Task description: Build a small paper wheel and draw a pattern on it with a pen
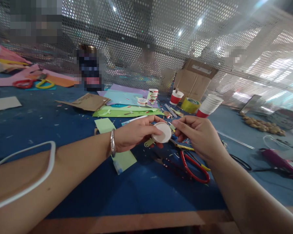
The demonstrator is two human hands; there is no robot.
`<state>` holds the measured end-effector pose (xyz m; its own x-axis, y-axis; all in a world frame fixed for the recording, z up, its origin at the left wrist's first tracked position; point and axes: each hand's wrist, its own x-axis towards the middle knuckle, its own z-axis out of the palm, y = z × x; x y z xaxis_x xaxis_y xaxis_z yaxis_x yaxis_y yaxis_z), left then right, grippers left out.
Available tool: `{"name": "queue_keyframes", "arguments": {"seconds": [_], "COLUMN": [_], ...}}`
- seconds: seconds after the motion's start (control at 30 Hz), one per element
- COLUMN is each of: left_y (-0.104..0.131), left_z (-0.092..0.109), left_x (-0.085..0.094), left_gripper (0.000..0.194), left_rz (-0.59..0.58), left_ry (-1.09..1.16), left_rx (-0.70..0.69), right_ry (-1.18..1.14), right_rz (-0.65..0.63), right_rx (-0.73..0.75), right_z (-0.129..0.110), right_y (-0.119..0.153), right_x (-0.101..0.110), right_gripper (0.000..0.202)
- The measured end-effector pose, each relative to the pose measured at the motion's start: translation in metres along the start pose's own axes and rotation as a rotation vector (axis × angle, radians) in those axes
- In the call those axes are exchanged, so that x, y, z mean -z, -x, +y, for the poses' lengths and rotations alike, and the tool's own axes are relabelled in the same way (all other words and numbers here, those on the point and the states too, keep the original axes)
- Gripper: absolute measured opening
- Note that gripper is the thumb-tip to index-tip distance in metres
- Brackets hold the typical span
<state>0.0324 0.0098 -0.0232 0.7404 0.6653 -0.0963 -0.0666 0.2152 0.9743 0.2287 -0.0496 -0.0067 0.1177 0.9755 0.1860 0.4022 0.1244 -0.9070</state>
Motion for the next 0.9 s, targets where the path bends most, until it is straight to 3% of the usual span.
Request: {"name": "queue_keyframes", "arguments": {"seconds": [0.73, 0.9], "left_y": [-0.0004, -0.0015], "left_z": [0.0023, 0.0020], "left_x": [-0.0006, 0.0005], "left_gripper": [0.014, 0.016], "left_rz": [-0.004, 0.039], "left_ry": [0.032, 0.061], "left_rx": [0.036, 0.060], "right_ry": [0.096, 0.216], "right_rz": [-0.012, 0.076], "right_rx": [0.040, 0.177], "right_z": [0.0050, 0.0023], "right_y": [-0.0009, 0.0003], "right_x": [-0.0002, -0.0012], "right_gripper": [0.031, 0.022]}}
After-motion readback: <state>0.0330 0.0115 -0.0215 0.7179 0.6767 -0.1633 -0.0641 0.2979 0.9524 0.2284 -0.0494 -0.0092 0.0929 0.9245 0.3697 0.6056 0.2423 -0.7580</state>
